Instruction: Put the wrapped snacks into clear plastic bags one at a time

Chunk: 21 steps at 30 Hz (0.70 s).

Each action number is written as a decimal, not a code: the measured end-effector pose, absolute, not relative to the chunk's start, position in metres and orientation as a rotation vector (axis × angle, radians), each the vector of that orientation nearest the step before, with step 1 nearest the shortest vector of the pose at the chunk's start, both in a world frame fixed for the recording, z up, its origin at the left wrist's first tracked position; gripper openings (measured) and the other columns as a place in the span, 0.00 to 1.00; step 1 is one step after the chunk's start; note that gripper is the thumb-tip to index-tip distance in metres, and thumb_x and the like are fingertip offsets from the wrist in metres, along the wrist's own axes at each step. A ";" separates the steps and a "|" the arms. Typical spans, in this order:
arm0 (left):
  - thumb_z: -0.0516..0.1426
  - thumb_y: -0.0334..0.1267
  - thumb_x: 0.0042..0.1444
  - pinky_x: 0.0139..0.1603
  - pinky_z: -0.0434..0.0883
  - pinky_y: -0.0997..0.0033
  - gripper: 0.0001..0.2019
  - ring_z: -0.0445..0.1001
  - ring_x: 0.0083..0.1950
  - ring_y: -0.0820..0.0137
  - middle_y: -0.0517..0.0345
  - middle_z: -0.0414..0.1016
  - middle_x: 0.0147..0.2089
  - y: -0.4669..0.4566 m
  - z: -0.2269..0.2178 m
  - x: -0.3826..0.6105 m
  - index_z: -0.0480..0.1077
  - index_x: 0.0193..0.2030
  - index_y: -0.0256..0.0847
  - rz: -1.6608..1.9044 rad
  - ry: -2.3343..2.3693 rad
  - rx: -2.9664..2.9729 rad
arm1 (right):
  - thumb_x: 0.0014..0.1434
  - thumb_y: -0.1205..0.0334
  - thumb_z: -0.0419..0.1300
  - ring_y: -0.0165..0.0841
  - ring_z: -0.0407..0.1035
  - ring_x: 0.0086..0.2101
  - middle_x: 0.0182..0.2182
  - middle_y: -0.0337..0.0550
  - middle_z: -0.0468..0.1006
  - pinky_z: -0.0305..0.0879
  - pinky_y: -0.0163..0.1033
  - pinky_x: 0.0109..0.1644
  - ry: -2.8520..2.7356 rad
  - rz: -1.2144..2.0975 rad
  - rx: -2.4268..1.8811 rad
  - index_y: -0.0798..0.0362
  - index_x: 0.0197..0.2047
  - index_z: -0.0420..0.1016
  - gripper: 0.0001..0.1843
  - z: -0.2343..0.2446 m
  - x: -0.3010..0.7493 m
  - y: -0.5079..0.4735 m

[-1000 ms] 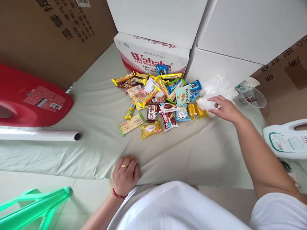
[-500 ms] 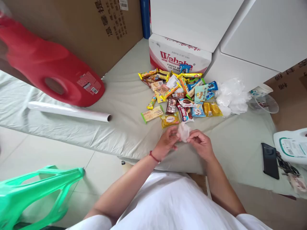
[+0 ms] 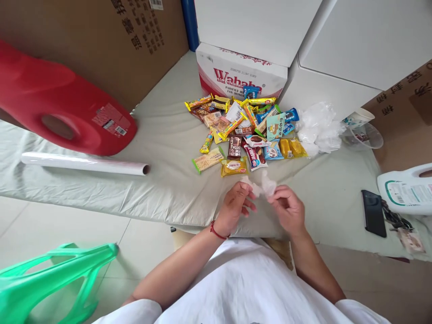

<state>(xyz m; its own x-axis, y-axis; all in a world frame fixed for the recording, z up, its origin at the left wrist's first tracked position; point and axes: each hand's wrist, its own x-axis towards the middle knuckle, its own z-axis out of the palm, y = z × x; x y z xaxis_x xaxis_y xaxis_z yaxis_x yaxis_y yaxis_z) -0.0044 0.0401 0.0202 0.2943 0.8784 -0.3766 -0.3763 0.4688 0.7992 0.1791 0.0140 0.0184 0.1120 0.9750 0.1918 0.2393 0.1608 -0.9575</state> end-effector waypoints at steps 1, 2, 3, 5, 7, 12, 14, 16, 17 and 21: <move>0.62 0.65 0.55 0.23 0.66 0.76 0.26 0.74 0.30 0.73 0.58 0.75 0.38 0.038 0.021 -0.004 0.70 0.44 0.44 0.858 0.884 0.636 | 0.62 0.58 0.67 0.36 0.72 0.37 0.38 0.41 0.78 0.70 0.42 0.41 -1.517 0.866 -1.267 0.43 0.38 0.79 0.01 0.020 0.174 0.010; 0.64 0.64 0.53 0.25 0.68 0.75 0.26 0.74 0.32 0.72 0.58 0.75 0.39 0.036 0.020 -0.005 0.71 0.44 0.44 0.832 0.871 0.632 | 0.63 0.60 0.65 0.37 0.74 0.39 0.39 0.42 0.80 0.71 0.44 0.44 -1.669 0.893 -1.214 0.42 0.39 0.80 0.02 0.022 0.170 0.007; 0.66 0.62 0.51 0.28 0.70 0.75 0.25 0.74 0.34 0.72 0.59 0.74 0.38 0.036 0.017 -0.006 0.72 0.42 0.43 0.834 0.880 0.641 | 0.64 0.61 0.64 0.38 0.74 0.41 0.40 0.42 0.81 0.71 0.45 0.47 -1.785 0.935 -1.151 0.41 0.40 0.81 0.05 0.022 0.166 0.006; 0.69 0.57 0.49 0.31 0.71 0.75 0.22 0.72 0.34 0.73 0.61 0.73 0.34 0.035 0.009 -0.012 0.73 0.37 0.41 0.858 0.932 0.669 | 0.66 0.60 0.63 0.39 0.75 0.43 0.41 0.42 0.82 0.71 0.46 0.49 -1.840 1.003 -1.086 0.42 0.41 0.82 0.05 0.021 0.164 0.008; 0.70 0.55 0.49 0.36 0.74 0.72 0.20 0.74 0.36 0.71 0.60 0.75 0.34 0.033 0.000 -0.019 0.74 0.35 0.41 0.875 0.990 0.669 | 0.68 0.56 0.61 0.38 0.74 0.40 0.40 0.43 0.81 0.70 0.43 0.46 -1.634 0.965 -1.204 0.44 0.41 0.81 0.07 0.015 0.166 0.017; 0.70 0.48 0.51 0.47 0.77 0.64 0.17 0.77 0.41 0.67 0.53 0.81 0.42 0.018 -0.011 -0.031 0.78 0.42 0.40 0.845 0.990 0.701 | 0.60 0.51 0.66 0.30 0.65 0.29 0.48 0.45 0.78 0.66 0.39 0.36 -1.417 0.928 -1.622 0.47 0.51 0.79 0.18 -0.009 0.164 0.054; 0.72 0.43 0.48 0.46 0.77 0.66 0.18 0.78 0.42 0.68 0.54 0.80 0.44 0.012 -0.014 -0.035 0.76 0.44 0.41 0.887 1.016 0.707 | 0.55 0.57 0.70 0.30 0.65 0.29 0.44 0.44 0.78 0.66 0.38 0.38 -1.636 0.998 -1.638 0.48 0.50 0.80 0.19 -0.016 0.155 0.061; 0.74 0.39 0.43 0.46 0.76 0.68 0.22 0.79 0.44 0.68 0.56 0.79 0.45 0.008 -0.017 -0.042 0.73 0.43 0.41 0.959 1.070 0.697 | 0.55 0.61 0.68 0.31 0.66 0.30 0.38 0.42 0.77 0.65 0.38 0.38 -1.706 1.004 -1.594 0.50 0.45 0.80 0.13 -0.017 0.150 0.062; 0.74 0.38 0.42 0.47 0.77 0.68 0.23 0.79 0.45 0.68 0.57 0.78 0.46 0.007 -0.018 -0.047 0.71 0.43 0.41 0.994 1.095 0.688 | 0.57 0.60 0.67 0.31 0.66 0.29 0.34 0.40 0.76 0.65 0.38 0.37 -1.652 0.973 -1.578 0.50 0.42 0.79 0.09 -0.015 0.152 0.063; 0.75 0.40 0.42 0.51 0.77 0.64 0.23 0.81 0.51 0.64 0.55 0.79 0.47 0.007 -0.020 -0.064 0.68 0.38 0.40 1.079 1.142 0.629 | 0.60 0.47 0.65 0.30 0.63 0.28 0.32 0.37 0.72 0.63 0.36 0.34 -1.157 0.486 -1.622 0.50 0.44 0.75 0.16 0.008 0.204 0.087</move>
